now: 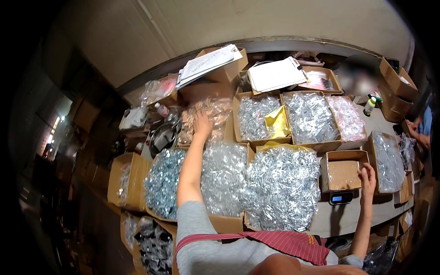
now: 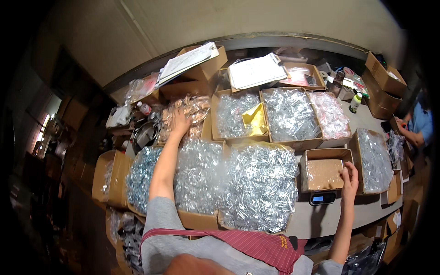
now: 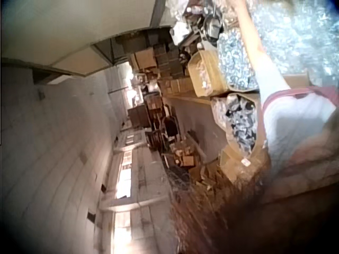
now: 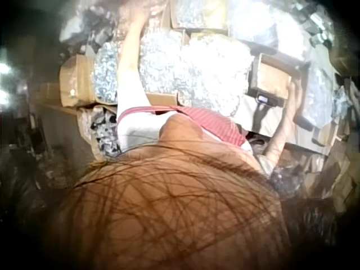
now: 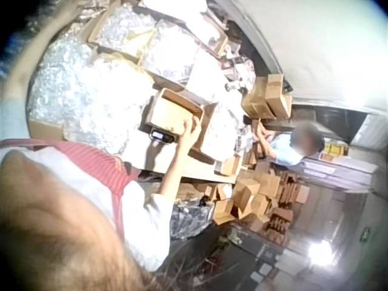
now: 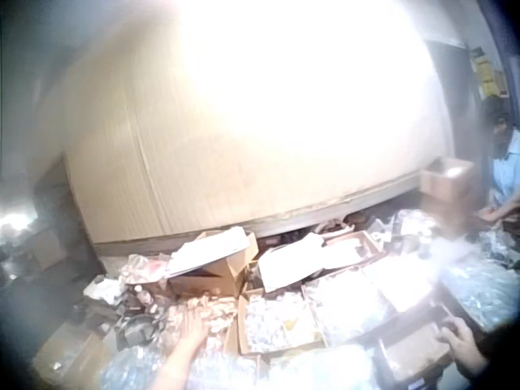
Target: The person repeatedly picks small plastic-wrapped items from bulk boxes, places them into smaller cardboard boxes on a digital scale, and hands the filled boxes to a coworker. The person also moves boxes and bubble wrap to access items.
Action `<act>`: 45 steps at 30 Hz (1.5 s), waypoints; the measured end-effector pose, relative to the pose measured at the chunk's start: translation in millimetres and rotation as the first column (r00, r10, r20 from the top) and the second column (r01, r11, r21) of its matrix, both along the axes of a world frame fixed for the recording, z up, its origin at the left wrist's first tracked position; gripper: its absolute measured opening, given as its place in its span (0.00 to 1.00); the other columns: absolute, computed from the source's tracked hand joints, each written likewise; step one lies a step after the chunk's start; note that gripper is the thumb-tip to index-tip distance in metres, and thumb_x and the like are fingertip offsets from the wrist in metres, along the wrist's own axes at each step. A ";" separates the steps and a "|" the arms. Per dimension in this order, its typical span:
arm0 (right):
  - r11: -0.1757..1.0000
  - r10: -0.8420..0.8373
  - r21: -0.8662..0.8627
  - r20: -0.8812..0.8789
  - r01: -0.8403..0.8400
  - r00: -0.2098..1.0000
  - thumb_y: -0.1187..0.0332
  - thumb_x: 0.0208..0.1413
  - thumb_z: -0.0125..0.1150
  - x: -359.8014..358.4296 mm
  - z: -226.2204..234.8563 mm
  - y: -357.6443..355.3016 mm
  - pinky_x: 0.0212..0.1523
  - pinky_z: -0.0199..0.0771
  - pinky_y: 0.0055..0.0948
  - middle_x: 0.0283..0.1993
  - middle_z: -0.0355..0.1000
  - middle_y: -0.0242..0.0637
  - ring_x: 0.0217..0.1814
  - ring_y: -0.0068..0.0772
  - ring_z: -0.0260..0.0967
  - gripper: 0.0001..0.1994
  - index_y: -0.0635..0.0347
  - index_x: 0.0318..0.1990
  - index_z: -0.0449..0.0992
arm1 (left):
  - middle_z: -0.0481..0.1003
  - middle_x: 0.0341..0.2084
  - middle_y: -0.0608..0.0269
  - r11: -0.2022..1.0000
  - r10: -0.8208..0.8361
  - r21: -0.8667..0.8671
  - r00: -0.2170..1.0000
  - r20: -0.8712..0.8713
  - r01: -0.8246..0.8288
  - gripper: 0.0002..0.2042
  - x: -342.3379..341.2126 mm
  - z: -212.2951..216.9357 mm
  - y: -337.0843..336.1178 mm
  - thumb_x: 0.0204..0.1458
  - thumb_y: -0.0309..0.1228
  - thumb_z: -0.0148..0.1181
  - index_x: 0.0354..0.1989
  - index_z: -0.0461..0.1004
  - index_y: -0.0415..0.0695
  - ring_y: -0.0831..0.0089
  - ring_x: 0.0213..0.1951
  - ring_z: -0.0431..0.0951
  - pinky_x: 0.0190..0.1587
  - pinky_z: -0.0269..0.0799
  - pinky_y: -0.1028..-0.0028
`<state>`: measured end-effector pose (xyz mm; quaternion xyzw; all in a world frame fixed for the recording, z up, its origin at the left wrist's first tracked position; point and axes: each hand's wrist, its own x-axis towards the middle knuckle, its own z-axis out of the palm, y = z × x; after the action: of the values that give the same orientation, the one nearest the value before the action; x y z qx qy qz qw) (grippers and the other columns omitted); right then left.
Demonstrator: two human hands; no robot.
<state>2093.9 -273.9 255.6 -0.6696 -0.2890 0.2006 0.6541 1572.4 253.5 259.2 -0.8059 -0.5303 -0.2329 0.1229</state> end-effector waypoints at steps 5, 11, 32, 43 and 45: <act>0.983 0.119 -0.139 -0.018 -0.120 0.993 0.70 0.62 0.55 -14.8 10.8 -13.1 0.46 0.74 0.25 0.44 0.74 0.34 0.41 0.24 0.74 0.13 0.67 0.51 0.73 | 0.77 0.32 0.49 0.990 -0.099 0.100 0.995 0.008 0.098 0.10 12.4 1.5 42.7 0.50 0.32 0.61 0.37 0.74 0.41 0.51 0.37 0.78 0.42 0.74 0.58; 0.982 -0.168 -0.115 -0.142 0.152 0.976 0.76 0.57 0.52 -33.4 -5.8 -46.8 0.45 0.76 0.26 0.47 0.73 0.37 0.38 0.27 0.75 0.15 0.66 0.53 0.71 | 0.80 0.28 0.52 0.847 -0.275 0.023 0.401 0.874 0.531 0.08 66.1 29.1 37.7 0.52 0.25 0.60 0.27 0.66 0.42 0.66 0.27 0.78 0.30 0.74 0.69; 0.775 -0.623 -0.330 -0.265 0.538 0.736 0.80 0.53 0.51 -65.6 -188.0 -171.9 0.28 0.72 0.24 0.50 0.67 0.42 0.28 0.27 0.71 0.21 0.62 0.57 0.65 | 0.72 0.20 0.66 0.605 -0.008 -0.439 0.556 0.831 0.664 0.07 229.0 29.4 -33.5 0.51 0.31 0.58 0.28 0.70 0.40 0.79 0.15 0.65 0.17 0.60 0.77; 0.820 -0.190 -0.376 0.533 0.432 0.824 0.76 0.54 0.55 -57.8 -129.8 -150.3 0.26 0.72 0.29 0.33 0.69 0.35 0.27 0.31 0.71 0.11 0.61 0.45 0.74 | 0.75 0.18 0.62 0.745 -0.168 -0.519 0.871 0.461 0.418 0.13 406.0 -22.6 16.6 0.48 0.34 0.65 0.35 0.79 0.36 0.74 0.16 0.71 0.21 0.66 0.72; 0.896 -0.331 -0.322 -0.021 0.307 0.943 0.77 0.54 0.55 -47.6 -137.7 -170.8 0.20 0.71 0.26 0.31 0.68 0.34 0.22 0.27 0.69 0.10 0.64 0.45 0.74 | 0.77 0.21 0.60 0.668 -0.032 -0.522 0.721 0.692 0.530 0.12 432.0 1.0 -38.5 0.49 0.34 0.61 0.33 0.80 0.36 0.70 0.26 0.77 0.32 0.72 0.69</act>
<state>2046.3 -444.6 117.9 -0.7954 -0.1150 0.1591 0.5734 2004.4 215.0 260.2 -0.7403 -0.4453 -0.2904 -0.4116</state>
